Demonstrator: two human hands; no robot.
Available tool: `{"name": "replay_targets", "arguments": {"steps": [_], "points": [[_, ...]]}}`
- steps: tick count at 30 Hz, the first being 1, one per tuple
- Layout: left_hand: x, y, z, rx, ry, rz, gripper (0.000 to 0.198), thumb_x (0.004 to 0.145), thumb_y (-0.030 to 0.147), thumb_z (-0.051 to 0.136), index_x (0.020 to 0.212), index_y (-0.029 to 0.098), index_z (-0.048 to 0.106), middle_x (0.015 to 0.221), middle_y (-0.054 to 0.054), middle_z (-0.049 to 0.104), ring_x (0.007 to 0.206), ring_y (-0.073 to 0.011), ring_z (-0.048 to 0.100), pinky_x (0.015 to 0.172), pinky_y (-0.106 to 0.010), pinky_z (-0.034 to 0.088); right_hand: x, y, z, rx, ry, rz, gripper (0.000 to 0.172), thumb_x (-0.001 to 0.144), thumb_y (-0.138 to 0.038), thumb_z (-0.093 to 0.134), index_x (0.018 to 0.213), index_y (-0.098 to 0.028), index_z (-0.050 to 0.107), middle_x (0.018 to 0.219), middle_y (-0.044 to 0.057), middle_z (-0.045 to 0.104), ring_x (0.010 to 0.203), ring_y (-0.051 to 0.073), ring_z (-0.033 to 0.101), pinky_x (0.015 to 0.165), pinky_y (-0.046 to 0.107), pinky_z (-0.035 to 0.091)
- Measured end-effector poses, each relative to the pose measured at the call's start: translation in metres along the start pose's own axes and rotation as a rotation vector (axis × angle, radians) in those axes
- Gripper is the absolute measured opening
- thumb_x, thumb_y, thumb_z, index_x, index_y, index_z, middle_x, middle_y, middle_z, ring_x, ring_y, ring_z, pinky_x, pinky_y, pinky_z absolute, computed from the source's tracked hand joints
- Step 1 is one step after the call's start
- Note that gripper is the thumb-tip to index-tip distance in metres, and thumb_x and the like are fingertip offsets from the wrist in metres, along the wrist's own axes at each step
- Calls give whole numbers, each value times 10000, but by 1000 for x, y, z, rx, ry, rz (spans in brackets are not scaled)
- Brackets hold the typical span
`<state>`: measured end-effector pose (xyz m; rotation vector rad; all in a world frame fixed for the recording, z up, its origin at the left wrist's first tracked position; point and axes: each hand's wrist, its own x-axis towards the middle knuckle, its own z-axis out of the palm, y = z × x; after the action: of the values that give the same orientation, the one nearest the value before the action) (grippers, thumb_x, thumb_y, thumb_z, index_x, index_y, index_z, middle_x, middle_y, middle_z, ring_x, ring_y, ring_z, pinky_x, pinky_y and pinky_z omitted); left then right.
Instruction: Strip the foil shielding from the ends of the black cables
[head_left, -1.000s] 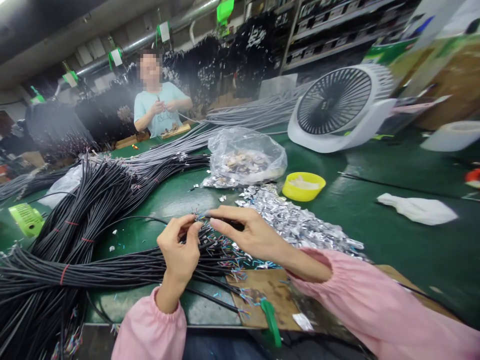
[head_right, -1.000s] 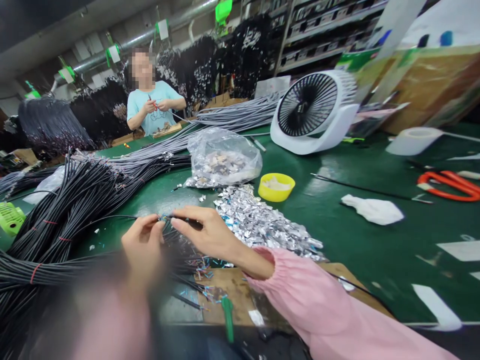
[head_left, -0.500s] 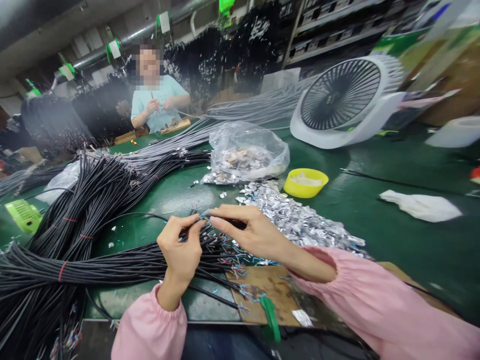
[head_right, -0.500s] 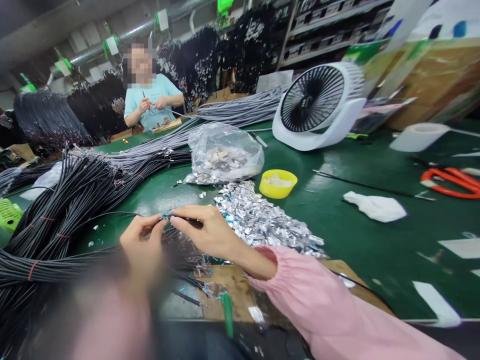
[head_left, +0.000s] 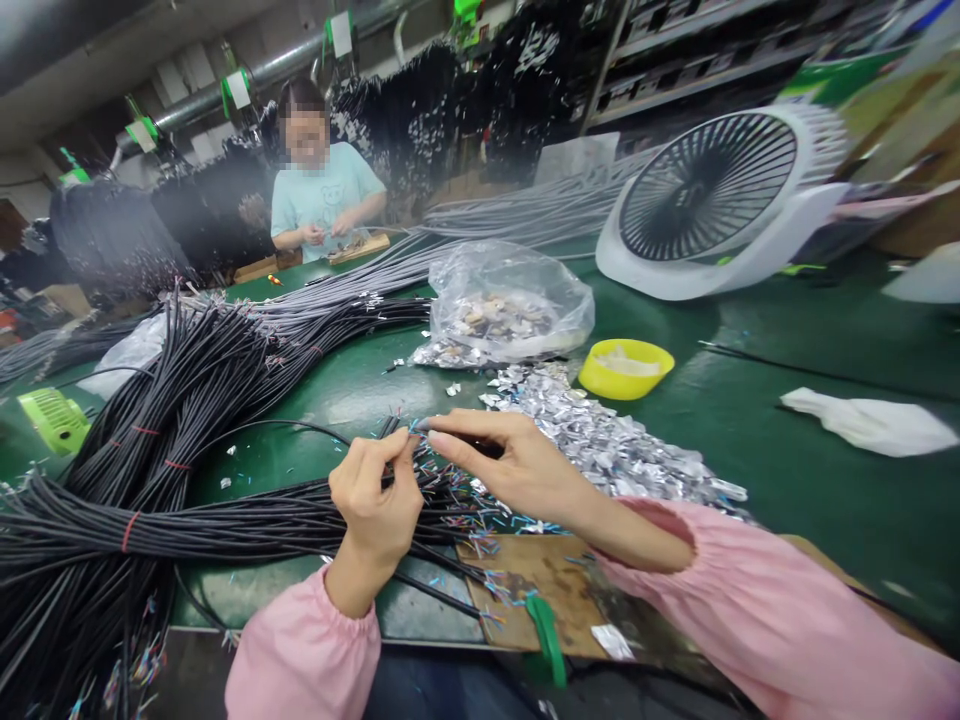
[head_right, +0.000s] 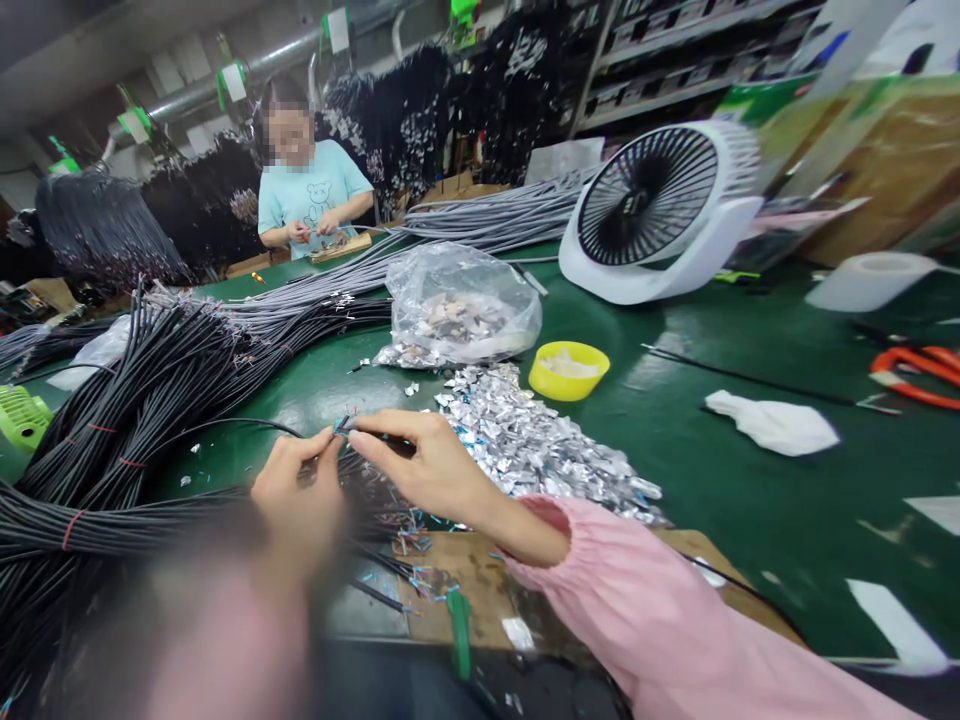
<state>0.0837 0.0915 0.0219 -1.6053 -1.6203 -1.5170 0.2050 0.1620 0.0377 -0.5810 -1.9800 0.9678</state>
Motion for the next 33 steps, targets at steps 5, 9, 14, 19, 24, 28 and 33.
{"name": "replay_targets", "arguments": {"steps": [5, 9, 14, 19, 24, 28, 33], "points": [[2, -2, 0, 11, -28, -83, 35, 791, 191, 613, 809, 166, 631, 718, -16, 637, 638, -105, 601, 607, -204, 498, 1, -1, -1, -48, 67, 4, 298, 830, -384, 512, 827, -169, 718, 729, 58, 684, 618, 168, 603, 565, 269, 484], [1, -8, -1, -39, -71, -84, 63, 812, 204, 587, 800, 170, 639, 715, -16, 650, 640, -107, 610, 633, -204, 494, 0, -2, -1, -90, 100, -33, 314, 845, -389, 502, 818, -160, 715, 681, 53, 663, 578, 155, 580, 547, 261, 467], [4, -12, -4, -124, -198, -163, 130, 831, 196, 533, 804, 161, 656, 654, -10, 631, 550, -98, 567, 565, -201, 456, -1, -2, -1, -150, 116, -54, 336, 859, -401, 491, 832, -149, 712, 624, 42, 633, 506, 134, 524, 498, 254, 427], [12, -12, -10, -324, -418, -395, 253, 856, 255, 475, 681, 159, 630, 494, 25, 522, 442, -82, 478, 456, -191, 373, -1, 0, -1, -134, 82, -40, 366, 863, -440, 478, 823, -162, 712, 616, 38, 622, 507, 133, 524, 485, 251, 407], [16, -11, -12, -422, -507, -513, 276, 844, 278, 484, 641, 149, 620, 485, 24, 520, 421, -78, 456, 422, -190, 340, -1, 1, -2, -107, 171, -12, 370, 821, -517, 526, 788, -173, 658, 667, 41, 618, 567, 150, 537, 513, 261, 411], [13, -8, -10, -290, -448, -333, 172, 797, 193, 551, 666, 160, 656, 581, -1, 600, 534, -102, 520, 504, -203, 378, 0, 0, -2, -108, 162, -43, 384, 789, -547, 564, 701, -173, 579, 607, 6, 519, 534, 126, 462, 485, 248, 362], [12, -9, -8, -243, -415, -236, 127, 784, 151, 577, 681, 169, 649, 616, 1, 606, 561, -103, 526, 540, -207, 391, 5, 2, -3, -19, 27, 10, 412, 793, -545, 543, 620, -171, 541, 571, -6, 474, 519, 115, 409, 474, 244, 325]]}}
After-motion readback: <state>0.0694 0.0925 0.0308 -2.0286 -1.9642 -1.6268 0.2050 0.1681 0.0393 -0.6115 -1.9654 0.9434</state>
